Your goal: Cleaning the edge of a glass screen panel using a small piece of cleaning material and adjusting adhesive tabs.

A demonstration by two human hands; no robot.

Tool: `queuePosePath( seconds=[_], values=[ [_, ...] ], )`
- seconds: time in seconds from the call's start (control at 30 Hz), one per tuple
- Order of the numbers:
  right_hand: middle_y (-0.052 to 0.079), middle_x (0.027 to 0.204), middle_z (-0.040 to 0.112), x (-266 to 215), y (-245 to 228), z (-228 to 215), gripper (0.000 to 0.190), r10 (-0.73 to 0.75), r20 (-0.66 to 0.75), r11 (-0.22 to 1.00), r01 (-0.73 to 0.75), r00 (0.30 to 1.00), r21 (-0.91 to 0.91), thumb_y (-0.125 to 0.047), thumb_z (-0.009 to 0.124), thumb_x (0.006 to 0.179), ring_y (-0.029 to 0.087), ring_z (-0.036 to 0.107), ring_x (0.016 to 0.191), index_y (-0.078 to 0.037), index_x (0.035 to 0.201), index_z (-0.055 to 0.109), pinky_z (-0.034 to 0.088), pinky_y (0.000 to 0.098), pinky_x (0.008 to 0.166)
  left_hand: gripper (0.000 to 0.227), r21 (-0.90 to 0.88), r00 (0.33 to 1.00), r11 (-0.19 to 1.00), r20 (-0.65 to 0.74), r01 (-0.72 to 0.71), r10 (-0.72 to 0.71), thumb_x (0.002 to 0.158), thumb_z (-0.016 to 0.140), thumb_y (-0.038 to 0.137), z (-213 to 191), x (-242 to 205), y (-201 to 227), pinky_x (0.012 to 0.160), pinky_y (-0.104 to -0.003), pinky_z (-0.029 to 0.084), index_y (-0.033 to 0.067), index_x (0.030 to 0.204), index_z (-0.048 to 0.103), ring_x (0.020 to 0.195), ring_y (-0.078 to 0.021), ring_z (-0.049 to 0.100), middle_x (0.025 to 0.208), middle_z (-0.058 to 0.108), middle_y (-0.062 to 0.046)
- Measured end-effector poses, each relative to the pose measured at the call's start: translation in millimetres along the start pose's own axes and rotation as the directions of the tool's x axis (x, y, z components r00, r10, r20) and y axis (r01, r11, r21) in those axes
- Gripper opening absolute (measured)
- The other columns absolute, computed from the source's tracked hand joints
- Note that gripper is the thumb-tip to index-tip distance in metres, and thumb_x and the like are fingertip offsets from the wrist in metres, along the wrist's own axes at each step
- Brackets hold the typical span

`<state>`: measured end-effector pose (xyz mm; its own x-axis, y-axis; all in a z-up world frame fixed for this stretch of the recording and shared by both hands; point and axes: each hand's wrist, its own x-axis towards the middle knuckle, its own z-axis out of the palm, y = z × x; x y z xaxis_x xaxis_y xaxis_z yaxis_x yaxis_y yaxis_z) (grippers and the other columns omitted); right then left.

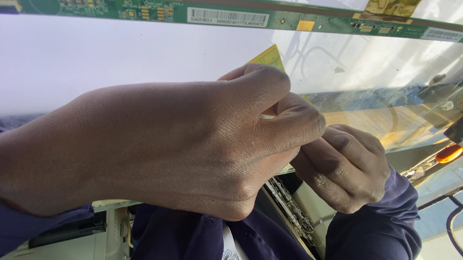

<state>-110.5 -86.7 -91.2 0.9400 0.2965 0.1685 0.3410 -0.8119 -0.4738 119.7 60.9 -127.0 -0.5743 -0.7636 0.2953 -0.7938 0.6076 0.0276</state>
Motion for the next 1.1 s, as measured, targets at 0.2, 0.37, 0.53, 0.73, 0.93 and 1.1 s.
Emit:
queuePosePath(
  seconds=[0.2, 0.37, 0.53, 0.73, 0.93, 1.1],
  values=[
    [0.016, 0.085, 0.068, -3.3, -3.2, -5.7, 0.008, 0.059, 0.023, 0.998, -0.058, 0.998, -0.037, -0.006, 0.074, 0.083, 0.023, 0.064, 0.068, 0.000, 0.082, 0.070, 0.060, 0.0333, 0.057, 0.048, 0.005, 1.000, 1.000, -0.004, 0.010, -0.010, 0.098, 0.067, 0.003, -1.7, -0.8, 0.7, 0.066, -0.029, 0.029, 0.0153, 0.052, 0.060, 0.067, -0.0129, 0.037, 0.059, 0.046, 0.002],
    [0.014, 0.079, 0.068, -2.3, 0.4, -3.0, 0.006, 0.045, 0.004, 0.999, -0.045, 0.999, -0.031, -0.004, 0.073, 0.081, 0.021, 0.061, 0.065, -0.001, 0.077, 0.071, 0.057, 0.0309, 0.053, 0.048, -0.008, 1.000, 1.000, -0.010, 0.001, -0.001, 0.098, 0.067, 0.003, 2.1, 4.3, 2.7, 0.066, -0.029, 0.029, 0.0153, 0.052, 0.060, 0.067, -0.0129, 0.037, 0.059, 0.046, 0.002],
    [0.017, 0.087, 0.068, -1.4, -0.2, -7.9, 0.005, 0.096, 0.054, 0.995, -0.096, 0.994, 0.004, -0.001, 0.074, 0.081, 0.023, 0.063, 0.071, 0.001, 0.081, 0.069, 0.059, 0.0336, 0.059, 0.047, 0.000, 1.000, 1.000, -0.011, 0.012, -0.012, 0.098, 0.067, 0.003, 1.5, 5.0, 0.9, 0.066, -0.029, 0.029, 0.0153, 0.053, 0.060, 0.068, -0.0129, 0.038, 0.059, 0.047, 0.002],
    [0.016, 0.081, 0.067, -1.1, 1.8, -6.8, 0.007, 0.114, 0.000, 0.993, -0.114, 0.993, -0.017, -0.004, 0.073, 0.082, 0.020, 0.062, 0.062, 0.002, 0.080, 0.071, 0.057, 0.0312, 0.052, 0.046, -0.004, 1.000, 1.000, -0.014, 0.005, -0.006, 0.098, 0.067, 0.003, -1.1, 4.7, -0.8, 0.066, -0.029, 0.028, 0.0153, 0.054, 0.061, 0.068, -0.0129, 0.038, 0.059, 0.047, 0.002],
    [0.017, 0.080, 0.069, 0.8, 5.5, -5.9, 0.007, 0.074, -0.001, 0.997, -0.074, 0.997, -0.011, -0.004, 0.072, 0.082, 0.021, 0.062, 0.062, 0.002, 0.078, 0.071, 0.057, 0.0313, 0.053, 0.046, -0.015, 1.000, 1.000, -0.015, 0.012, -0.012, 0.098, 0.067, 0.003, 1.4, 3.2, -1.4, 0.066, -0.029, 0.028, 0.0153, 0.054, 0.061, 0.068, -0.0128, 0.038, 0.059, 0.048, 0.002],
    [0.016, 0.081, 0.065, -2.7, 2.8, -8.3, 0.010, 0.131, -0.012, 0.991, -0.132, 0.991, -0.031, -0.008, 0.074, 0.083, 0.022, 0.064, 0.063, 0.002, 0.082, 0.072, 0.061, 0.0324, 0.056, 0.045, -0.001, 1.000, 1.000, -0.016, 0.024, -0.024, 0.097, 0.067, 0.002, -1.9, 4.8, -4.1, 0.066, -0.029, 0.028, 0.0153, 0.055, 0.061, 0.068, -0.0128, 0.038, 0.059, 0.048, 0.002]
  ],
)
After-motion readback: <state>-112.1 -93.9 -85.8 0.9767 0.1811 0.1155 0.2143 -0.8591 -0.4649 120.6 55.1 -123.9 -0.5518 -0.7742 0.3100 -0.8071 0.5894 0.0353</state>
